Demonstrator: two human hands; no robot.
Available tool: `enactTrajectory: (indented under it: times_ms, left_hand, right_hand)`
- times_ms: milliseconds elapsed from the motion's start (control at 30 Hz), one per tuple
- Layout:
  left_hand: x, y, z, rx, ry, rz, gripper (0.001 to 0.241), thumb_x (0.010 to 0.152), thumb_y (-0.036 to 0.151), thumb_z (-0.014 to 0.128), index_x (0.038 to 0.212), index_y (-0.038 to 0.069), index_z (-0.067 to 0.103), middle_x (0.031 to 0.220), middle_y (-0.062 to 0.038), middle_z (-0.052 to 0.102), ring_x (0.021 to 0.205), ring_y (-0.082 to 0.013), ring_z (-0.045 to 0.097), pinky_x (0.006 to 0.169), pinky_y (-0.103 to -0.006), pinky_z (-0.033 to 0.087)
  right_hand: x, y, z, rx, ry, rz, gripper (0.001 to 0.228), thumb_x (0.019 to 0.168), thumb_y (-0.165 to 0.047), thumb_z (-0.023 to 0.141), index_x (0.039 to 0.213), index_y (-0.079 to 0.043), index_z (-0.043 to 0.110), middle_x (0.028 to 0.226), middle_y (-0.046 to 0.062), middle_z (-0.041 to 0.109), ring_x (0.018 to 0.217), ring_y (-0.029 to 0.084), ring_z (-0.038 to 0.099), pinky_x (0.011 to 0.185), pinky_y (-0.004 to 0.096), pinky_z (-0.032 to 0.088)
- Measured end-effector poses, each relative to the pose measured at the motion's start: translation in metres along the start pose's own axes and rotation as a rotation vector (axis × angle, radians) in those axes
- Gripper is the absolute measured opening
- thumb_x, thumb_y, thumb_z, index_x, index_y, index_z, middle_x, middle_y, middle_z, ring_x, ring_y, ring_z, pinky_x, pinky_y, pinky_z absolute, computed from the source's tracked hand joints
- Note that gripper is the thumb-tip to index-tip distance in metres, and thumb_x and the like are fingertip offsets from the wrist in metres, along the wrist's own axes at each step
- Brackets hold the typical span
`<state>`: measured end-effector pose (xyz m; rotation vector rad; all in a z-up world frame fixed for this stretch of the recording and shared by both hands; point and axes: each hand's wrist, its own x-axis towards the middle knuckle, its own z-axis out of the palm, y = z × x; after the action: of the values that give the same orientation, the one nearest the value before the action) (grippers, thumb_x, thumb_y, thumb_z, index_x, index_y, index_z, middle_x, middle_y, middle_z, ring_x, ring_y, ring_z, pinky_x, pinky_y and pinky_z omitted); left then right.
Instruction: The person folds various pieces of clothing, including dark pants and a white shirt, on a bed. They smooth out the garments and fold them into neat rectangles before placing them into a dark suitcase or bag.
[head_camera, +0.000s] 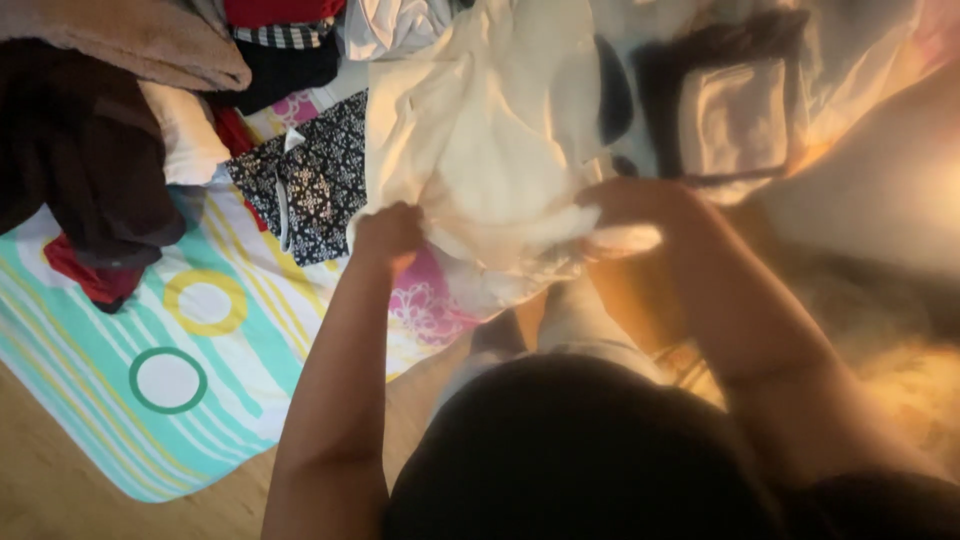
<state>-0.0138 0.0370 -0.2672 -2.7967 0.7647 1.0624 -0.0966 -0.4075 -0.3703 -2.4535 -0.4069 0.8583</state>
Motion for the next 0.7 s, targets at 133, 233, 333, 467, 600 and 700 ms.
enactTrajectory:
  times_ms: [133, 233, 333, 467, 600, 700]
  left_hand:
    - [0.017, -0.014, 0.009, -0.076, 0.294, -0.011, 0.023, 0.106, 0.016, 0.049, 0.117, 0.01, 0.068, 0.117, -0.015, 0.07, 0.108, -0.0369, 0.07, 0.097, -0.0556, 0.053]
    - [0.026, -0.004, -0.001, -0.004, 0.584, -0.146, 0.031, 0.089, 0.013, 0.058, 0.118, 0.007, 0.065, 0.131, -0.019, 0.061, 0.117, -0.0389, 0.062, 0.099, -0.0673, 0.042]
    - [0.043, 0.023, 0.037, -0.081, 0.789, 0.016, 0.046, 0.086, 0.016, 0.061, 0.13, 0.006, 0.058, 0.145, -0.024, 0.048, 0.136, -0.0415, 0.047, 0.105, -0.067, 0.036]
    - [0.045, 0.085, 0.053, -0.237, 0.552, 0.349, 0.046, 0.096, 0.012, 0.055, 0.14, 0.003, 0.057, 0.158, -0.027, 0.038, 0.146, -0.0455, 0.036, 0.114, -0.0646, 0.032]
    - [0.054, 0.129, 0.07, -0.148, 0.466, 0.51, 0.045, 0.082, 0.007, 0.054, 0.124, 0.012, 0.07, 0.16, -0.023, 0.034, 0.148, -0.0449, 0.032, 0.114, -0.0663, 0.029]
    - [0.063, 0.135, 0.084, -0.14, 0.49, 0.518, 0.029, 0.094, 0.014, 0.056, 0.118, 0.007, 0.07, 0.162, -0.024, 0.032, 0.148, -0.0459, 0.032, 0.112, -0.0688, 0.03]
  right_hand:
    - [-0.002, -0.01, -0.041, 0.103, 0.181, -0.057, 0.068, 0.081, -0.014, 0.076, 0.148, -0.015, 0.061, 0.155, 0.018, 0.053, 0.138, 0.036, 0.05, 0.109, 0.048, 0.041]
    - [0.004, -0.09, -0.102, 0.038, 0.592, 0.061, 0.059, 0.085, -0.02, 0.079, 0.14, -0.01, 0.063, 0.138, 0.019, 0.058, 0.128, 0.039, 0.054, 0.105, 0.05, 0.046]
    - [-0.002, -0.09, -0.087, -0.002, 0.865, 0.15, 0.054, 0.087, -0.024, 0.082, 0.134, -0.006, 0.064, 0.126, 0.02, 0.06, 0.12, 0.041, 0.057, 0.102, 0.051, 0.05]
    - [-0.019, -0.073, -0.037, 0.203, 0.511, 0.513, 0.071, 0.075, -0.037, 0.088, 0.131, -0.005, 0.06, 0.13, 0.023, 0.055, 0.116, 0.043, 0.056, 0.09, 0.054, 0.048]
    - [-0.034, -0.05, 0.012, -0.135, 0.581, 0.332, 0.06, 0.075, -0.031, 0.083, 0.129, -0.012, 0.066, 0.131, 0.018, 0.058, 0.122, 0.04, 0.054, 0.092, 0.055, 0.047]
    - [-0.039, -0.031, -0.003, -0.017, 0.472, 0.549, 0.041, 0.089, -0.021, 0.07, 0.131, -0.021, 0.07, 0.133, 0.012, 0.061, 0.124, 0.036, 0.057, 0.101, 0.052, 0.049]
